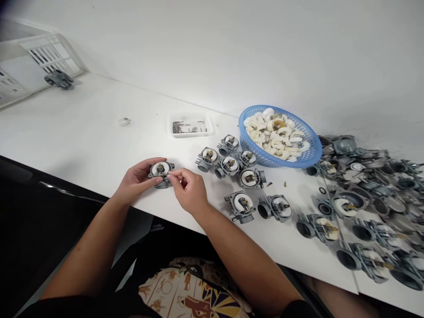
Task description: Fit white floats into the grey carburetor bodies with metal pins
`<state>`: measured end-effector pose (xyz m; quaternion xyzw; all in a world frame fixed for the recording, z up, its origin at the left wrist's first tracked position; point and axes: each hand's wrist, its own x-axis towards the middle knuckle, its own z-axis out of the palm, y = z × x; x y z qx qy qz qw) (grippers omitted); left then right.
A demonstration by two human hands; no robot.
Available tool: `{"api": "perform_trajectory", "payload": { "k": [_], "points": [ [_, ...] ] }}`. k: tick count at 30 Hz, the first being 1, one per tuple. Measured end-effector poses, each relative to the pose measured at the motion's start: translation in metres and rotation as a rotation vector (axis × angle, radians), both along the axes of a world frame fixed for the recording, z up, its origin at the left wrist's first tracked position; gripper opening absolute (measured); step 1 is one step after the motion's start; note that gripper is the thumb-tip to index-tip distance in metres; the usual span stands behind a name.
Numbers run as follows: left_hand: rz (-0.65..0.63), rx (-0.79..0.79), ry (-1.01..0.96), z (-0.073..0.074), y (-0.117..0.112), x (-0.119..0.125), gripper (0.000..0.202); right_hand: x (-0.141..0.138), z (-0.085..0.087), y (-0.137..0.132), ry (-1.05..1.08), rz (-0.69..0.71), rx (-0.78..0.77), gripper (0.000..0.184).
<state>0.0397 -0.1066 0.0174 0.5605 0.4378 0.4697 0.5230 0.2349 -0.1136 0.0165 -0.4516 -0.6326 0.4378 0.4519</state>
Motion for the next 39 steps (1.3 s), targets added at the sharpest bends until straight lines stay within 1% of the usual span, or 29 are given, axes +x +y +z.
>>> {"api": "perform_trajectory", "payload": {
  "k": [3, 6, 13, 17, 20, 22, 26, 28, 33, 36, 39],
  "points": [
    [-0.015, 0.005, -0.007, 0.000, 0.000, -0.001, 0.058, 0.001, 0.003, -0.001, 0.005, 0.011, -0.007, 0.025],
    [-0.036, 0.008, -0.034, -0.002, 0.000, -0.003, 0.058, 0.001, 0.006, -0.001, -0.008, -0.008, 0.015, 0.024],
    [-0.040, -0.009, -0.054, -0.005, -0.001, -0.004, 0.063, -0.003, 0.005, -0.002, -0.091, -0.012, 0.203, 0.014],
    [-0.031, 0.009, -0.009, -0.004, -0.002, -0.004, 0.058, -0.004, 0.004, -0.002, -0.093, -0.028, 0.223, 0.013],
    [-0.009, 0.039, 0.040, -0.004, -0.002, -0.002, 0.053, -0.004, 0.003, -0.001, -0.077, -0.021, 0.193, 0.013],
    [-0.004, 0.057, 0.053, -0.005, -0.002, -0.001, 0.050, -0.005, 0.002, 0.000, -0.040, 0.001, 0.141, 0.015],
    [-0.024, 0.089, -0.013, -0.007, -0.003, -0.001, 0.047, -0.009, -0.001, -0.001, 0.083, 0.051, -0.002, 0.020],
    [-0.034, 0.100, -0.019, -0.006, -0.003, -0.001, 0.046, -0.010, -0.003, -0.002, 0.127, 0.050, -0.045, 0.023],
    [-0.041, 0.098, 0.072, -0.001, -0.004, -0.001, 0.049, -0.013, -0.005, -0.004, 0.190, -0.027, -0.065, 0.027],
    [-0.057, 0.098, 0.046, 0.000, -0.004, -0.001, 0.051, -0.014, -0.005, -0.004, 0.229, -0.022, -0.090, 0.028],
    [-0.075, 0.105, 0.030, -0.001, -0.004, -0.002, 0.054, -0.014, -0.005, -0.004, 0.220, -0.020, -0.085, 0.028]
  ]
}}
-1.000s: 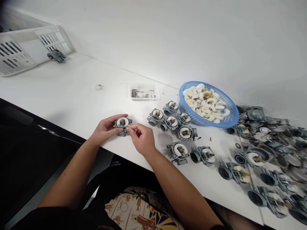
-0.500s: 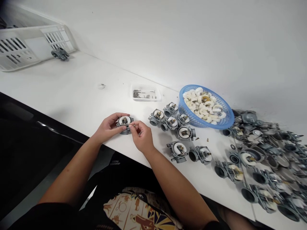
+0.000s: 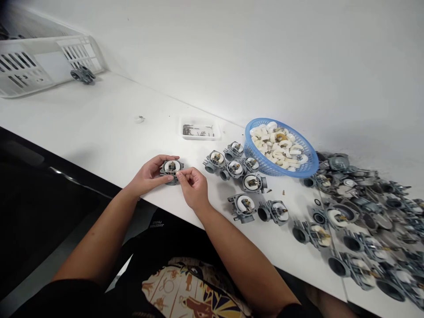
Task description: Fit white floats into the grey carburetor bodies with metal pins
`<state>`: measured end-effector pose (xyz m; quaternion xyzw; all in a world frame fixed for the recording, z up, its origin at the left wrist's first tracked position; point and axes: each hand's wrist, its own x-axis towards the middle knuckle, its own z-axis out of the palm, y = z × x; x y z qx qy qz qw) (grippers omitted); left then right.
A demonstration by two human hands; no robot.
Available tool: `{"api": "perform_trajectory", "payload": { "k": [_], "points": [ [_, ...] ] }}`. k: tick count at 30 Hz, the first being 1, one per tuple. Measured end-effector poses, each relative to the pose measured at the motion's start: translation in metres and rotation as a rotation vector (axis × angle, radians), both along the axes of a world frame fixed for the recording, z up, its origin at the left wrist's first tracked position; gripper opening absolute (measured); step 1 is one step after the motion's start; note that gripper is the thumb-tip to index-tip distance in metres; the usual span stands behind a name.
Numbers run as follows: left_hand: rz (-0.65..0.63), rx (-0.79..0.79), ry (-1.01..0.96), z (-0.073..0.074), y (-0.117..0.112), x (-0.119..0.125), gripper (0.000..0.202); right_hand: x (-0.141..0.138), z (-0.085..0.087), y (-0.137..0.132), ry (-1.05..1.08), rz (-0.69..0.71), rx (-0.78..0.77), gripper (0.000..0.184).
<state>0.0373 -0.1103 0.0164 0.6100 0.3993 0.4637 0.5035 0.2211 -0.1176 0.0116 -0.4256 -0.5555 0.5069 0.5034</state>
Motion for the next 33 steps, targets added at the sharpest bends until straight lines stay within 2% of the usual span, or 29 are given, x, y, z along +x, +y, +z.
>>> {"api": "perform_trajectory", "payload": {
  "k": [9, 13, 22, 33],
  "points": [
    [-0.042, -0.020, -0.046, -0.0039, 0.0004, -0.0028, 0.051, 0.0035, 0.0026, -0.0009, -0.076, -0.091, 0.079, 0.021],
    [-0.032, 0.006, -0.029, -0.0029, 0.0003, -0.0019, 0.052, 0.0062, 0.0030, 0.0000, -0.068, -0.127, 0.068, 0.020],
    [-0.049, 0.013, -0.027, -0.0007, -0.0006, -0.0019, 0.053, 0.0089, 0.0052, 0.0002, -0.091, -0.115, 0.047, 0.023],
    [-0.055, -0.038, -0.025, 0.0011, -0.0017, -0.0028, 0.054, 0.0096, 0.0039, -0.0026, -0.098, -0.044, 0.139, 0.014]
  ]
}}
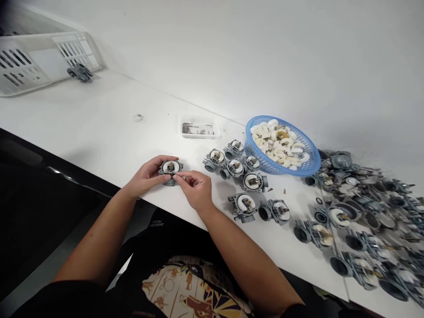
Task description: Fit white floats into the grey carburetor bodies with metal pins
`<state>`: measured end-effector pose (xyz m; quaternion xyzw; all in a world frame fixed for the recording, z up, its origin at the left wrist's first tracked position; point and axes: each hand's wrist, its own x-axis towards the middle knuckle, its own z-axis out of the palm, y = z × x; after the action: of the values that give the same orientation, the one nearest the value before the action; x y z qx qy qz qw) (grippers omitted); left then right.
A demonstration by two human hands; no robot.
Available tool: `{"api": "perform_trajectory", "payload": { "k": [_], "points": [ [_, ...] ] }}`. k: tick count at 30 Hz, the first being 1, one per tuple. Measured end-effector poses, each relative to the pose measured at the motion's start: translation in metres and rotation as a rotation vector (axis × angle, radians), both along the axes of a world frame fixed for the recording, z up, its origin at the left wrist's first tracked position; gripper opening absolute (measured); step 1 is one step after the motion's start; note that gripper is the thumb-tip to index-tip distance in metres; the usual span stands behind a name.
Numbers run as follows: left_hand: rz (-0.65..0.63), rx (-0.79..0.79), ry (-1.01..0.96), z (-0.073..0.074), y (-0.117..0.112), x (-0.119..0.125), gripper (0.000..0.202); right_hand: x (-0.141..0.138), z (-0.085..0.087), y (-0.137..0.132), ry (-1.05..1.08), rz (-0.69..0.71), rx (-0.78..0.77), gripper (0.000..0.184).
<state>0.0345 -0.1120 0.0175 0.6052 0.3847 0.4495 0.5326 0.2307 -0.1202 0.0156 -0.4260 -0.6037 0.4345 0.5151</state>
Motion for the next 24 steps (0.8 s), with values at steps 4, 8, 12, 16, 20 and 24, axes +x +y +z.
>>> {"api": "perform_trajectory", "payload": {
  "k": [4, 8, 12, 16, 20, 24],
  "points": [
    [0.001, 0.000, 0.002, 0.000, 0.000, 0.001, 0.055, -0.001, 0.001, -0.002, -0.071, -0.006, 0.038, 0.015],
    [0.011, 0.009, 0.008, 0.002, 0.000, 0.002, 0.053, -0.001, 0.002, -0.004, -0.108, -0.016, 0.032, 0.017],
    [0.007, 0.011, 0.008, 0.001, 0.000, 0.001, 0.053, -0.001, 0.004, -0.004, -0.102, -0.025, 0.013, 0.016],
    [0.049, 0.050, 0.025, -0.005, 0.002, 0.000, 0.050, -0.001, 0.005, -0.004, -0.103, -0.046, 0.032, 0.021],
    [0.105, 0.121, 0.052, -0.009, 0.003, -0.001, 0.046, -0.001, 0.005, -0.004, -0.144, -0.041, 0.114, 0.017],
    [0.119, 0.130, 0.103, -0.009, 0.003, -0.002, 0.047, -0.001, 0.008, -0.007, -0.219, -0.073, 0.267, 0.019]
  ]
}}
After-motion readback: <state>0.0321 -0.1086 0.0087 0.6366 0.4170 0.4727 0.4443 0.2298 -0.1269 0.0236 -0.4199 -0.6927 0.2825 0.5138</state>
